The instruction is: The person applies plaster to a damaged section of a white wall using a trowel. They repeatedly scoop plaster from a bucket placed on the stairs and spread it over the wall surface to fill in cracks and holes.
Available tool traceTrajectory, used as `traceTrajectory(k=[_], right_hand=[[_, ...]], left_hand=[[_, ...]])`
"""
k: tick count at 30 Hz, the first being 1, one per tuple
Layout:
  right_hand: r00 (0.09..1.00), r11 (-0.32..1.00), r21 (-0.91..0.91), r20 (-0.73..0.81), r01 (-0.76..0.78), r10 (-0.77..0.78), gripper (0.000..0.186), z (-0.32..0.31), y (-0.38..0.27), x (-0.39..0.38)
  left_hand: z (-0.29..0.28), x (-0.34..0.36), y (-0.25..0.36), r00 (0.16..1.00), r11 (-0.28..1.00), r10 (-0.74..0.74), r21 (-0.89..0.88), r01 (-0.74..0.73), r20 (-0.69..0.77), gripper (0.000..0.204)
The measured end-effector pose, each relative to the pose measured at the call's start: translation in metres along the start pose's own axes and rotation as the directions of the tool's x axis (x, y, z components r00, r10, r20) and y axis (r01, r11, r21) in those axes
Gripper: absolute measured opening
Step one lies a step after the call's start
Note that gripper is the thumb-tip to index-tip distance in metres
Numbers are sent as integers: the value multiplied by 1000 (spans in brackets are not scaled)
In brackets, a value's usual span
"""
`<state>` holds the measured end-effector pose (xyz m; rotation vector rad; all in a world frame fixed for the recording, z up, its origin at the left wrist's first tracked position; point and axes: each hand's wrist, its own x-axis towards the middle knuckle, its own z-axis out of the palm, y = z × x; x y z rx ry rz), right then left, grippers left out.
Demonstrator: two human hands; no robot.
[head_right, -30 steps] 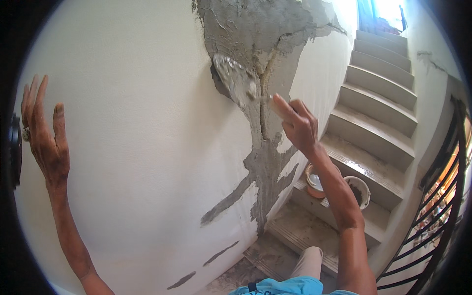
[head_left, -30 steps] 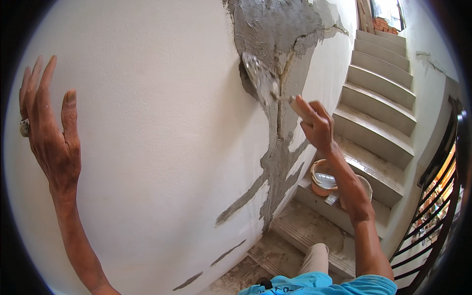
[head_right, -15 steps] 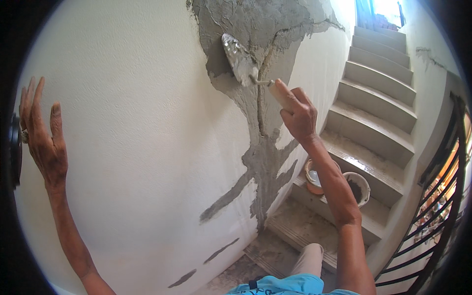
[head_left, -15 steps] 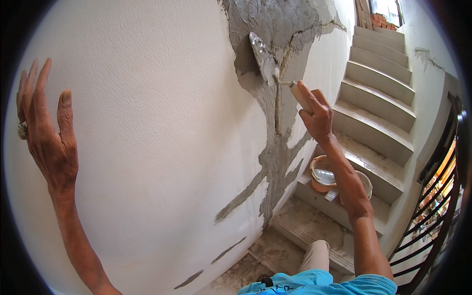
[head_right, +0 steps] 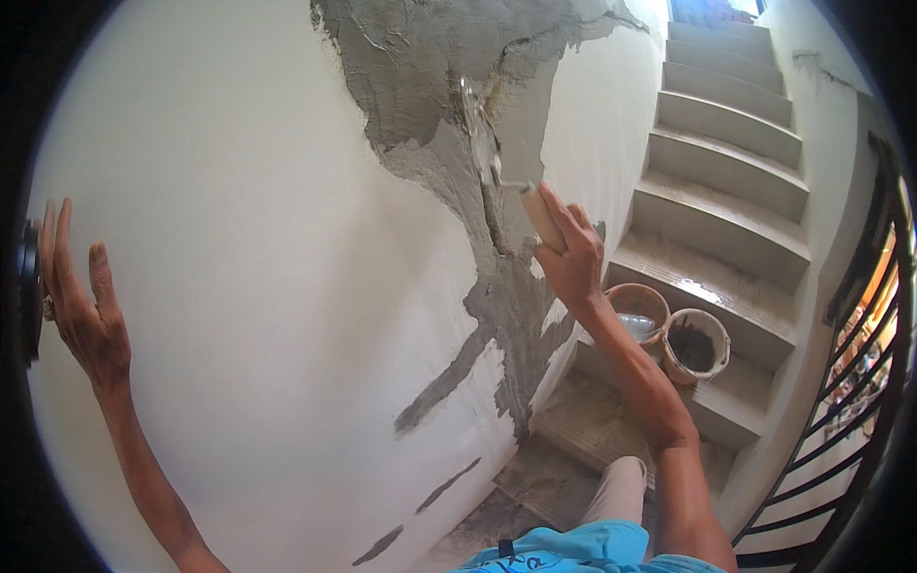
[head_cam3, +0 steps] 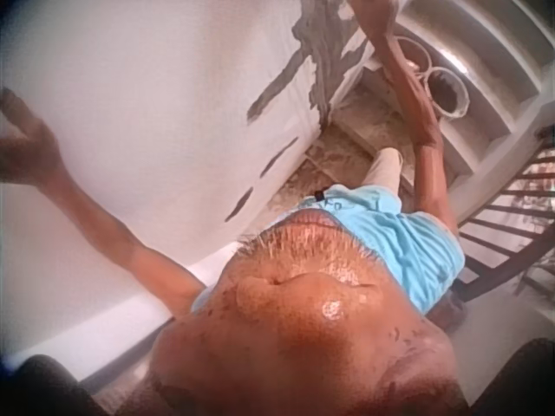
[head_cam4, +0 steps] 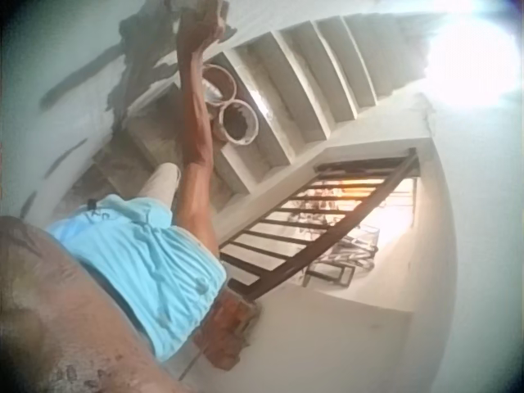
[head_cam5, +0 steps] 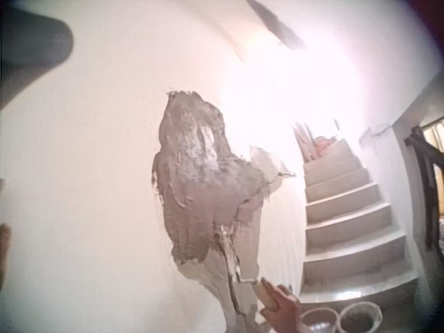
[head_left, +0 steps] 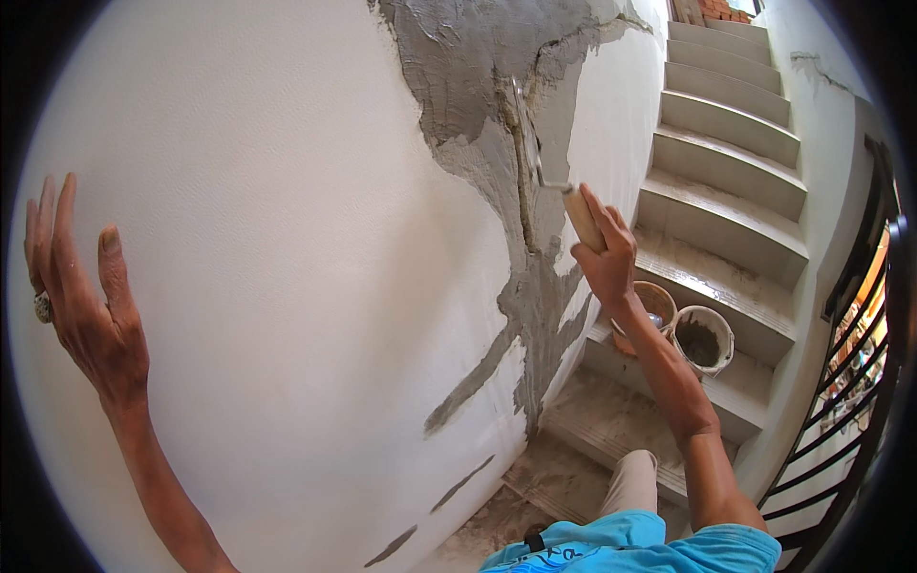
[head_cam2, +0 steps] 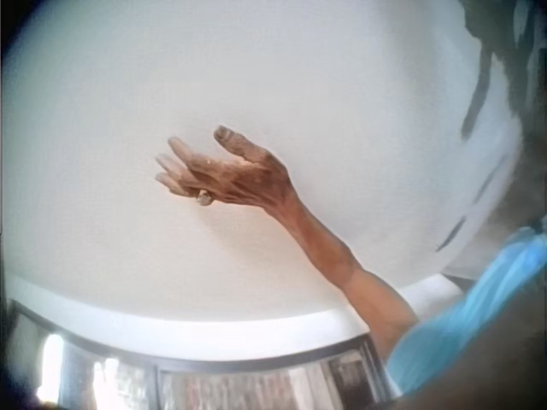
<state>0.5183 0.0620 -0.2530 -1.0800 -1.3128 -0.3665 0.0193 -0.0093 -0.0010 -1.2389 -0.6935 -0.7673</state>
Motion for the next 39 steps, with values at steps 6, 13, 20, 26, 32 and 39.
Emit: traceTrajectory(k=[6, 13, 20, 26, 32, 39], right_hand=[[994, 999, -37, -104, -23, 19, 85, 35, -20, 21], [998, 987, -159, -45, 29, -37, 86, 56, -31, 6], [988, 994, -99, 145, -47, 61, 82, 2, -31, -49], [999, 998, -49, 23, -37, 38, 89, -7, -18, -10], [999, 997, -71, -29, 30, -32, 86, 21, -19, 45], [974, 978, -2, 85, 209, -208, 82, 16, -12, -22]], left_hand=[[1, -3, -1, 1000, 999, -12, -49, 12, 13, 46], [4, -2, -13, 998, 999, 28, -29, -26, 50, 50], [7, -10, -13, 999, 999, 16, -40, -14, 50, 51], [4, -4, -2, 1000, 996, -10, -84, 12, 25, 48], [2, -1, -1, 1000, 999, 14, -41, -14, -5, 48], [0, -3, -4, 1000, 1000, 14, -15, -14, 22, 48]])
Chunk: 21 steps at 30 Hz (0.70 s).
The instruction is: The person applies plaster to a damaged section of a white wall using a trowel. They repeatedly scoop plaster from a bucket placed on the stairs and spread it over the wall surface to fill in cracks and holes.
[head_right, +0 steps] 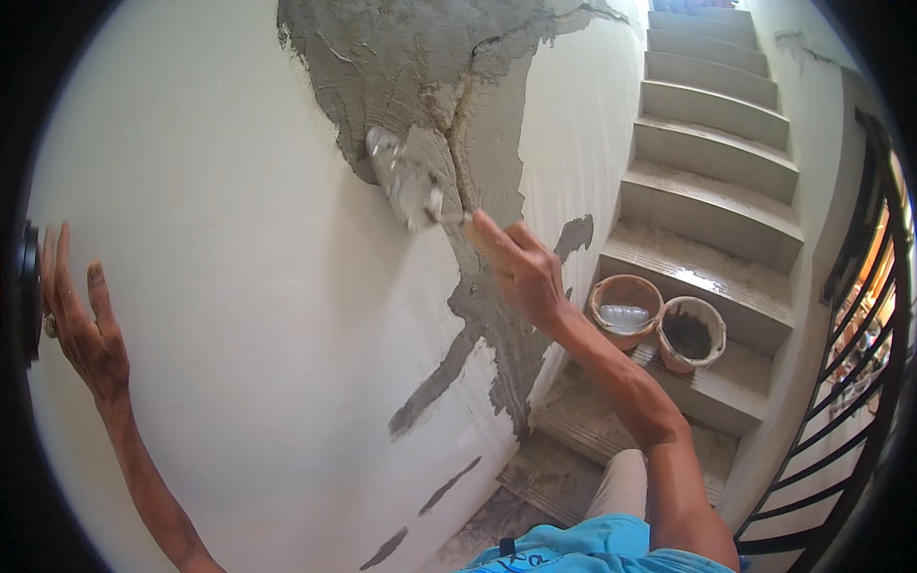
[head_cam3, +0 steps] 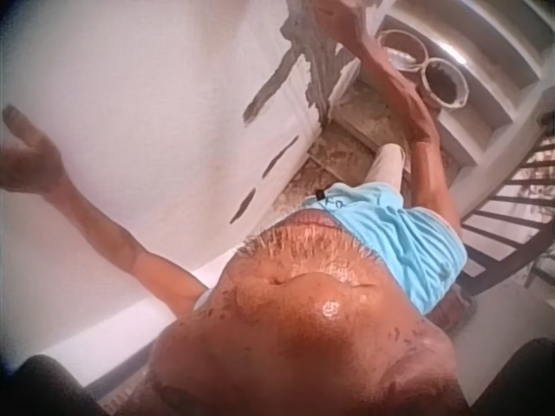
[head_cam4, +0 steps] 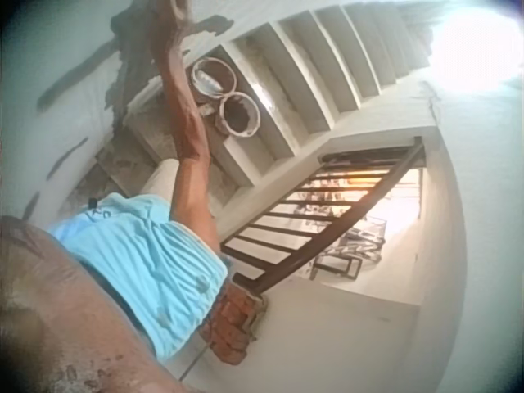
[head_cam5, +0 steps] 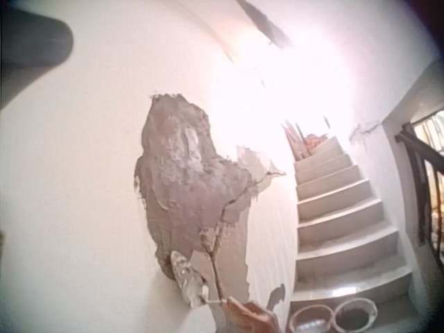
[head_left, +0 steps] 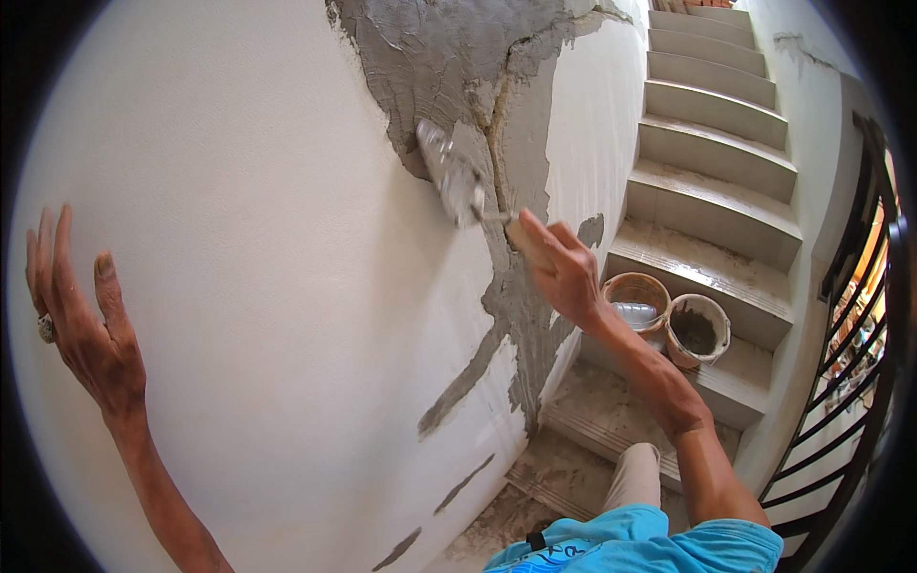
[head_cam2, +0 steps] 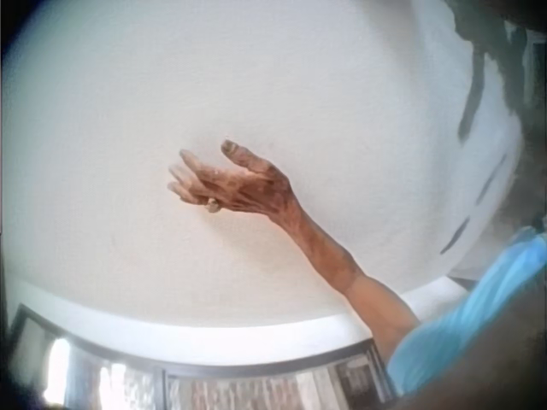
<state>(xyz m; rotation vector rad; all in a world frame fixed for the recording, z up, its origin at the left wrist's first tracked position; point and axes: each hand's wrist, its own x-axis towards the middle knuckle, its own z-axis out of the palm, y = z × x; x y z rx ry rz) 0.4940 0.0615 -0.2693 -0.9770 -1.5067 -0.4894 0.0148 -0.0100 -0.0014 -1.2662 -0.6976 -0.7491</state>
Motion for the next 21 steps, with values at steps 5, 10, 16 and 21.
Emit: traceTrajectory(k=[5, 10, 16, 21], right_hand=[[994, 992, 77, -44, -97, 101, 82, -8, -2, 14], [952, 967, 6, -178, -253, 250, 86, 0, -2, 94], [956, 970, -70, -196, -234, 217, 86, 14, 0, 120], [992, 994, 18, -65, -108, 109, 86, 11, -33, 75]], left_hand=[[1, 2, 3, 1000, 1000, 15, 15, -15, -20, 48], [-1, 2, 6, 1000, 999, -8, 39, 8, -3, 50], [0, 3, 12, 999, 999, -40, 34, 40, 7, 51], [-3, 2, 10, 1000, 999, -25, 43, 25, 9, 51]])
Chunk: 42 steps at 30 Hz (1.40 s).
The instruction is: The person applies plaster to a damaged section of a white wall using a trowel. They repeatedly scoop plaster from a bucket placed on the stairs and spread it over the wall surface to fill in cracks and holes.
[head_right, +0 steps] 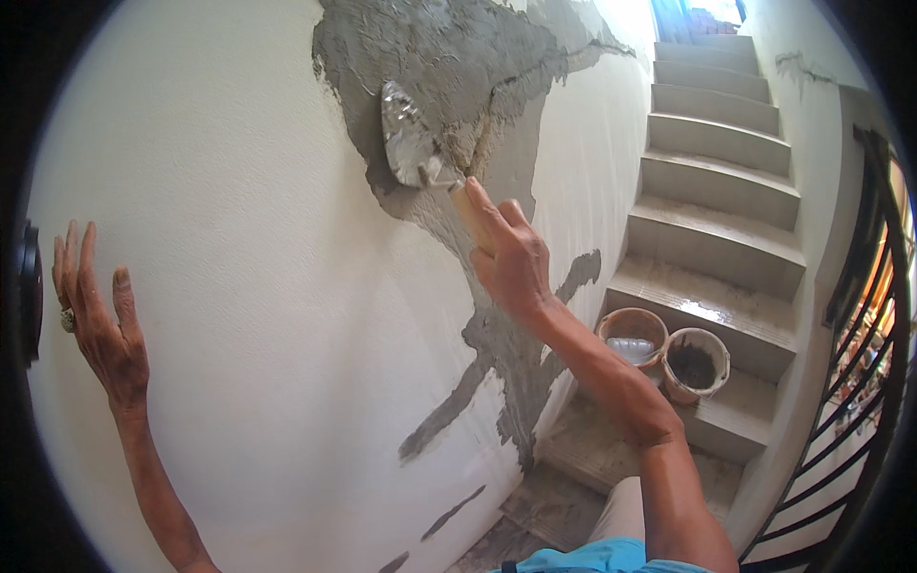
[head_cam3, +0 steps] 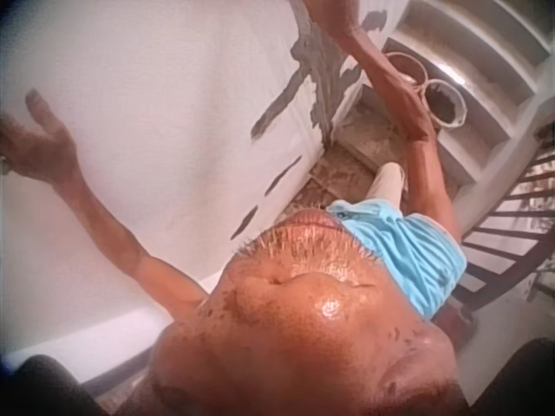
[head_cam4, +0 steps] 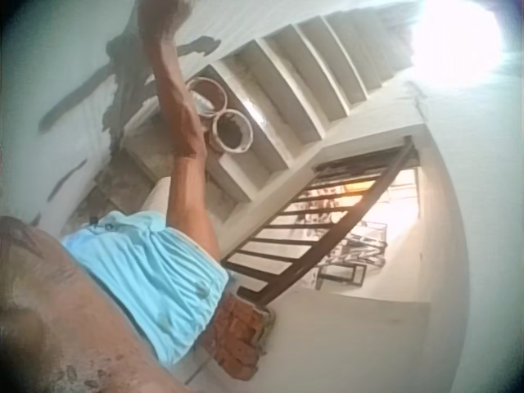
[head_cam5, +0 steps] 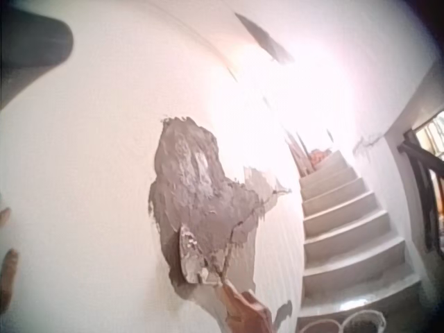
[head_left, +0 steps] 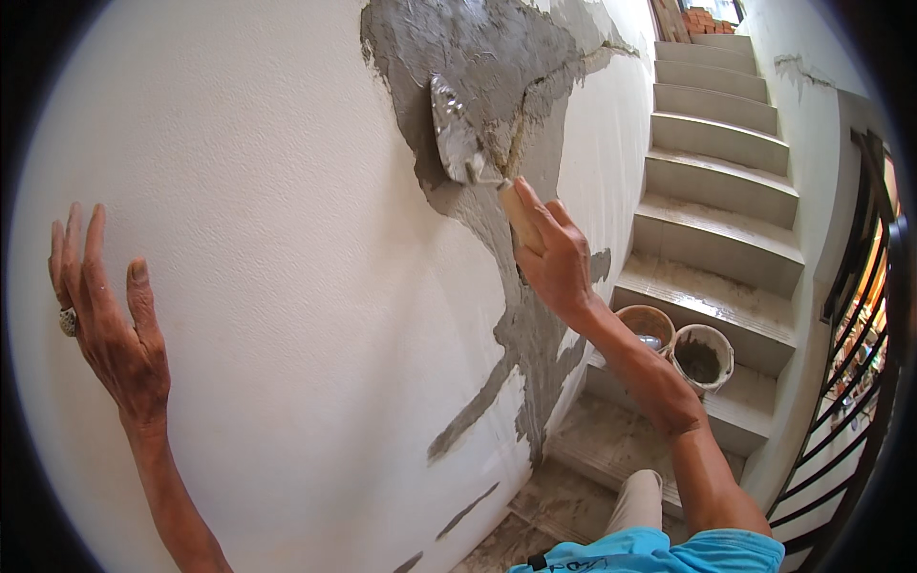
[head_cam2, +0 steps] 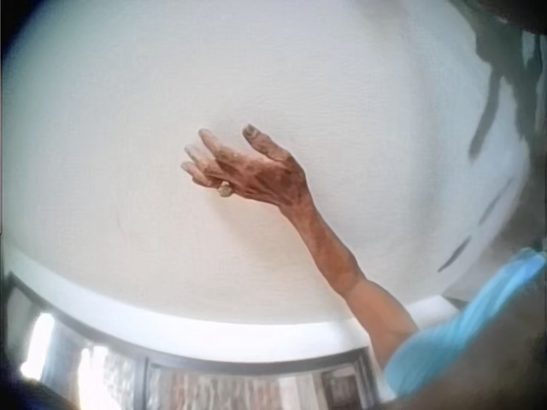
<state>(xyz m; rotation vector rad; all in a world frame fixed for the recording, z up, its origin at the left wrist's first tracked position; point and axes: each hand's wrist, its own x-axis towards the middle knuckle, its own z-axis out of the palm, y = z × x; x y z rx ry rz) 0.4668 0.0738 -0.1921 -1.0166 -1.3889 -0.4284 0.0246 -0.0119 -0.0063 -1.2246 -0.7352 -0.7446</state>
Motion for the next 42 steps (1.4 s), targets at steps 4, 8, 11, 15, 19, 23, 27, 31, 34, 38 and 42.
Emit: traceTrajectory(k=[4, 8, 11, 15, 19, 23, 27, 31, 34, 38, 42], right_hand=[[999, 999, 9, -37, 35, -35, 84, -12, -4, 1], [996, 998, -60, -92, 12, -17, 83, -5, 0, 39], [994, 997, -72, -94, 41, -48, 81, 8, 7, 43], [980, 978, -82, -44, 191, -195, 78, 0, 13, 7], [984, 988, 27, 91, 153, -155, 80, -25, 9, -33], [999, 1000, -1, 42, 18, -18, 86, -35, 37, -42], [994, 994, -34, -49, -104, 103, 87, -18, 42, -26], [991, 992, -60, -79, -110, 105, 89, 6, 43, -20], [995, 989, -119, -72, -83, 75, 88, 18, 47, -34], [999, 979, -200, 3, -32, 33, 86, 10, 46, -69], [995, 988, -137, 59, -72, 80, 86, -19, 45, -87]], left_hand=[[-2, 0, 0, 1000, 1000, -14, -18, 14, 4, 51], [0, 0, 3, 999, 999, -32, -35, 32, -6, 49], [-3, 1, 2, 1000, 999, -29, -22, 29, -7, 49], [4, 1, 5, 999, 999, -36, -16, 35, -15, 50], [1, 0, -4, 1000, 1000, 11, 2, -11, -15, 52], [5, 0, 0, 999, 1000, -5, -31, 3, -44, 50], [3, 0, -2, 1000, 1000, -4, 2, 4, -17, 50], [3, 1, -3, 1000, 1000, 13, 1, -13, -24, 50], [5, 2, -4, 999, 1000, 29, -2, -29, -31, 50], [4, 2, -8, 999, 999, 45, 21, -44, -15, 49], [6, -2, -8, 1000, 999, 10, -40, -11, -28, 50]])
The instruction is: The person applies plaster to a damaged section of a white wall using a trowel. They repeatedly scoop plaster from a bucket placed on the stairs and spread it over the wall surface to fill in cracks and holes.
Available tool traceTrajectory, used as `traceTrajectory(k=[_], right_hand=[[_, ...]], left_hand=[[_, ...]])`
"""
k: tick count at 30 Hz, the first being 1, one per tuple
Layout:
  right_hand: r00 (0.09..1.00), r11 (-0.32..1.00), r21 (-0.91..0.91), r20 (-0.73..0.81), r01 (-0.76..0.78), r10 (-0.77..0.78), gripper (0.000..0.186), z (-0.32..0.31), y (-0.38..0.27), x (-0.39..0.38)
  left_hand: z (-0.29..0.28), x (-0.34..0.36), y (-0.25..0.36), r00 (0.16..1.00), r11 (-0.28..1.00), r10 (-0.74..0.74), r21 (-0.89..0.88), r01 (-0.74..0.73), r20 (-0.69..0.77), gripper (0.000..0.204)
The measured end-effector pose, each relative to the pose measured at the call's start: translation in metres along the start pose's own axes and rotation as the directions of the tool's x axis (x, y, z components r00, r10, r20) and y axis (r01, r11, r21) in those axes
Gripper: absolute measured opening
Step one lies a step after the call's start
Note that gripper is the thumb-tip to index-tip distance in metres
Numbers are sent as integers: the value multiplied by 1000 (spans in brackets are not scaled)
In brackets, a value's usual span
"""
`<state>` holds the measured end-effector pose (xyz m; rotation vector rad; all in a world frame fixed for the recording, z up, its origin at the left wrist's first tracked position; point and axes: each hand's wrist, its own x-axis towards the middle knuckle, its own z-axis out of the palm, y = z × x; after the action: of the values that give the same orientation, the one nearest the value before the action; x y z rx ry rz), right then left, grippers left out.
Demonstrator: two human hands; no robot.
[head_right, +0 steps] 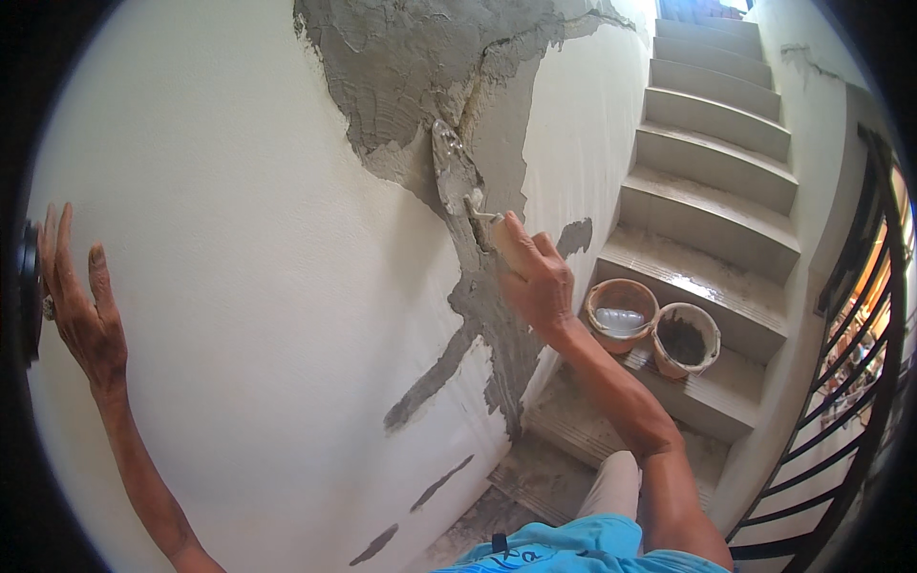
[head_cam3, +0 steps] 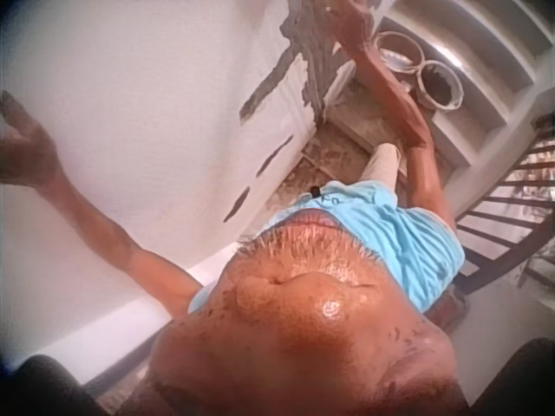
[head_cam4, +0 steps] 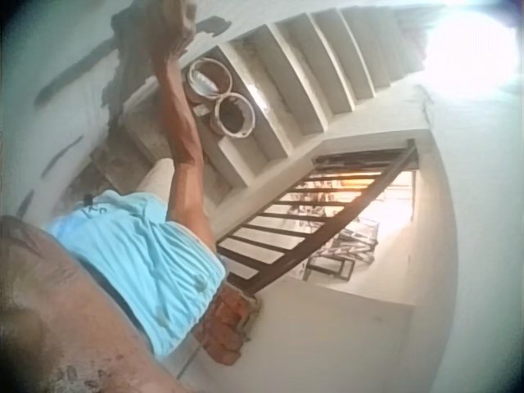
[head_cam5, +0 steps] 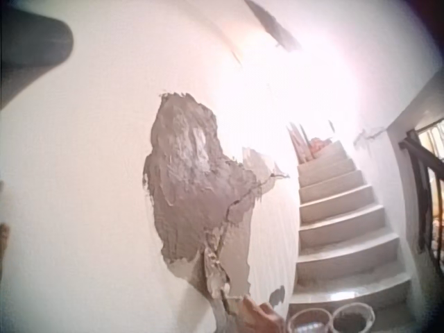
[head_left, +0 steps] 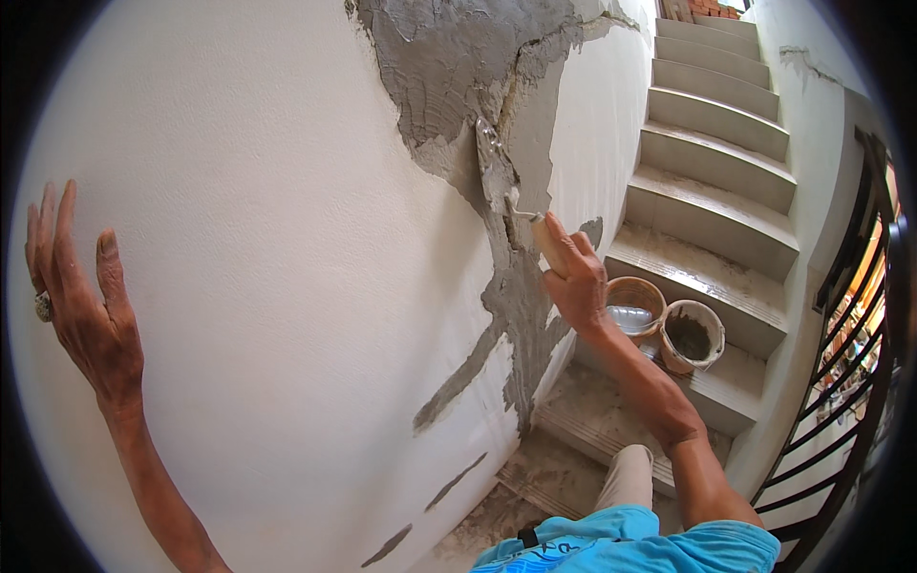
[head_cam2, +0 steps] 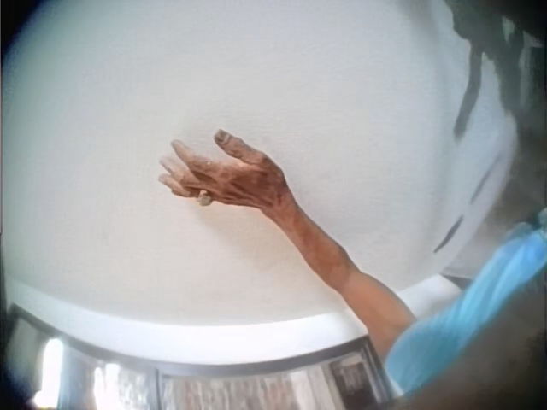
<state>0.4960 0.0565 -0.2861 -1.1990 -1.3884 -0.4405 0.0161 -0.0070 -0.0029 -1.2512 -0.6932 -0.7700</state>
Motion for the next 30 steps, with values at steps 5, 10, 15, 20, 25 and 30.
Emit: traceTrajectory(k=[5, 10, 15, 20, 25, 30], right_hand=[[997, 1000, 11, -77, -23, 24, 85, -6, -7, 38], [993, 995, -103, -112, 15, -26, 85, 20, 0, 41], [999, 998, -36, -26, -46, 45, 82, 0, -5, -16], [997, 1000, -18, -77, -21, 19, 84, -7, -14, 20], [992, 994, -104, -124, -10, -3, 84, 28, -12, 39], [999, 998, -46, 4, -52, 52, 82, 0, -12, -40]], left_hand=[[2, 1, 1, 1000, 1000, 12, -13, -12, -10, 49], [5, 0, -2, 1000, 1000, 5, -26, -5, 7, 48], [4, -3, -8, 1000, 999, -7, -43, 8, 19, 47], [5, -2, -3, 999, 997, -41, -67, 42, 19, 47], [6, -2, -6, 999, 996, -43, -75, 45, 32, 47], [4, -4, -3, 999, 996, -41, -81, 43, 22, 48]])
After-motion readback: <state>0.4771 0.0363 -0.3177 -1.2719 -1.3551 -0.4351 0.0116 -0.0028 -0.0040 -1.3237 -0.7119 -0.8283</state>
